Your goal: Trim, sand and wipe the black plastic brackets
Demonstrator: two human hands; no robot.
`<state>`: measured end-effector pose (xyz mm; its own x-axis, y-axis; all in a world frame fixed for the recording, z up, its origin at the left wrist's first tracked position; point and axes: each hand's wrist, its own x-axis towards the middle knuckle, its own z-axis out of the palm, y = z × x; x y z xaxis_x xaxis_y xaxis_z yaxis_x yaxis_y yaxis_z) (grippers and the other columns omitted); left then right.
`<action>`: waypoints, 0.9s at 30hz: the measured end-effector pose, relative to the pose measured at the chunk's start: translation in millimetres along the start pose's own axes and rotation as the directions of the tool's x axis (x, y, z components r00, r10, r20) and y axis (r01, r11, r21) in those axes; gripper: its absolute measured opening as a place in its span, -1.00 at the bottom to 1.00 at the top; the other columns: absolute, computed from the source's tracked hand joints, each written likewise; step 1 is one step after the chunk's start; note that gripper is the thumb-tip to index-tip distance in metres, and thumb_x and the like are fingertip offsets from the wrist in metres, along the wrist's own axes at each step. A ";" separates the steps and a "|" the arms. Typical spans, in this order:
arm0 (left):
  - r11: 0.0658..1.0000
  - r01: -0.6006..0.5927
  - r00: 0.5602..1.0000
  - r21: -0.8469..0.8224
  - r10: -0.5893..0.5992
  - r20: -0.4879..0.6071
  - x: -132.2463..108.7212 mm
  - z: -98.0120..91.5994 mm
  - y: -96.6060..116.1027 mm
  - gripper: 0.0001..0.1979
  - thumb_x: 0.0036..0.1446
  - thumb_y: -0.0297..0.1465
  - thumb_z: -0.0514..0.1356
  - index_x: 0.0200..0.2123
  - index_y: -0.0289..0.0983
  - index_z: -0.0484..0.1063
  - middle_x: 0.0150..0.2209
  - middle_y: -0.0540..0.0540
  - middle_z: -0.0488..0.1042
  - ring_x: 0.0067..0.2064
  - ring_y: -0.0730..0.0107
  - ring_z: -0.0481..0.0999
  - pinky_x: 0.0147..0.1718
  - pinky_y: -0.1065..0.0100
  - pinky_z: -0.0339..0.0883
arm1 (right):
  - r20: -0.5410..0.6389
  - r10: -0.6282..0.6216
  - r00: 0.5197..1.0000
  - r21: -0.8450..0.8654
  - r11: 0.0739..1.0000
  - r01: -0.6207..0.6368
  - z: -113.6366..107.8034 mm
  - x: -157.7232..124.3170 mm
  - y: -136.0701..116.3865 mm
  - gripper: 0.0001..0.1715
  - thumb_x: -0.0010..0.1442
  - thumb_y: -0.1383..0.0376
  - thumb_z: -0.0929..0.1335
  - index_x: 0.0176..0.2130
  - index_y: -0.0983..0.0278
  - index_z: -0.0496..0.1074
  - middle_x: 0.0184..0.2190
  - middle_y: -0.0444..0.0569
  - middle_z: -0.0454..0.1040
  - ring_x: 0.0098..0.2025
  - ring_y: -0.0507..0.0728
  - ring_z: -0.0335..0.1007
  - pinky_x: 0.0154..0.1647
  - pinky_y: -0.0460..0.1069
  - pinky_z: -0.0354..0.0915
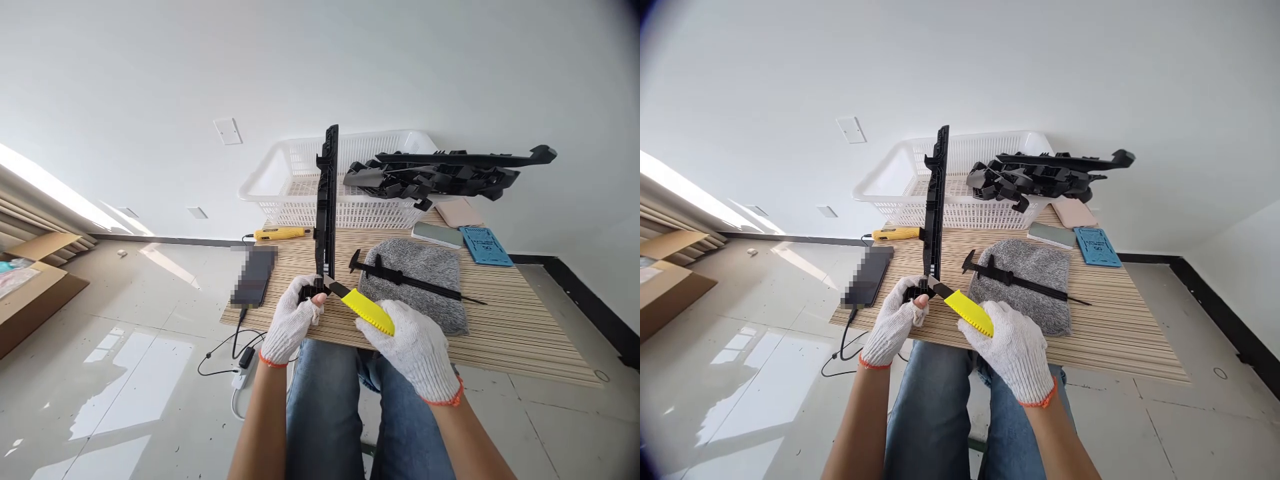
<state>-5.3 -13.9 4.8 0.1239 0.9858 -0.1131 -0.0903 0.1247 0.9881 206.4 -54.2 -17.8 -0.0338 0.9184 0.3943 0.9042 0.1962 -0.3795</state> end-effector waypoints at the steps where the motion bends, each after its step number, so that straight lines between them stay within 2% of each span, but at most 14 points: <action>1: 1.000 -0.003 1.000 0.010 0.003 -0.009 0.4 0.5 0.0 -0.63 0.10 -0.15 0.35 -0.14 -0.24 0.41 -0.51 0.12 0.30 -0.52 0.58 0.22 -0.50 0.45 0.13 | -0.008 -0.016 1.000 0.010 1.000 0.016 -0.3 -0.4 0.7 -0.23 0.32 -0.30 0.15 -0.34 0.24 0.50 -0.54 -0.06 0.44 -0.59 0.06 0.33 -0.54 -0.06 0.06; 7: 1.000 -0.003 0.999 -0.001 0.003 -0.034 1.7 1.3 0.0 -0.60 -0.02 -0.19 0.42 -0.18 -0.25 0.42 -0.44 0.10 0.33 -0.53 0.61 0.21 -0.51 0.46 0.14 | 0.012 -0.077 0.997 0.011 0.997 0.077 -3.4 -1.0 2.0 -0.23 0.32 -0.31 0.14 -0.37 0.23 0.50 -0.55 -0.08 0.46 -0.59 0.07 0.34 -0.53 -0.04 0.08; 16: 1.000 -0.001 0.999 -0.007 0.001 -0.037 1.5 1.5 -0.9 -0.61 -0.01 -0.25 0.42 -0.15 -0.25 0.42 -0.46 0.13 0.29 -0.54 0.63 0.24 -0.55 0.48 0.14 | 0.013 -0.093 0.996 0.074 0.993 0.091 -4.9 -0.4 4.0 -0.26 0.31 -0.29 0.18 -0.38 0.22 0.51 -0.57 -0.09 0.47 -0.59 0.08 0.38 -0.54 -0.05 0.12; 21: 0.999 0.033 0.998 -0.032 -0.034 -0.048 0.1 4.2 3.7 -0.55 -0.13 -0.32 0.47 -0.18 -0.26 0.41 -0.45 0.13 0.32 -0.54 0.63 0.25 -0.56 0.49 0.14 | -0.001 -0.102 0.995 0.079 0.992 0.102 -5.4 -0.4 4.5 -0.28 0.33 -0.27 0.19 -0.38 0.23 0.49 -0.56 -0.09 0.49 -0.58 0.07 0.40 -0.55 -0.05 0.14; 27: 0.998 0.056 0.997 -0.012 -0.056 -0.050 -1.2 6.0 7.4 -0.57 -0.09 -0.28 0.45 -0.18 -0.27 0.40 -0.48 0.14 0.30 -0.55 0.63 0.24 -0.56 0.50 0.13 | -0.012 -0.114 0.993 0.089 0.989 0.115 -6.5 1.0 2.8 -0.26 0.33 -0.27 0.18 -0.42 0.24 0.46 -0.62 -0.13 0.42 -0.65 0.04 0.33 -0.60 -0.07 0.12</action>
<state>-0.2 -14.8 12.9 0.0789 0.9816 -0.1737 -0.0954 0.1809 0.9789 211.6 -55.0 -13.0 -0.1315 0.8857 0.4453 0.8528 0.3301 -0.4047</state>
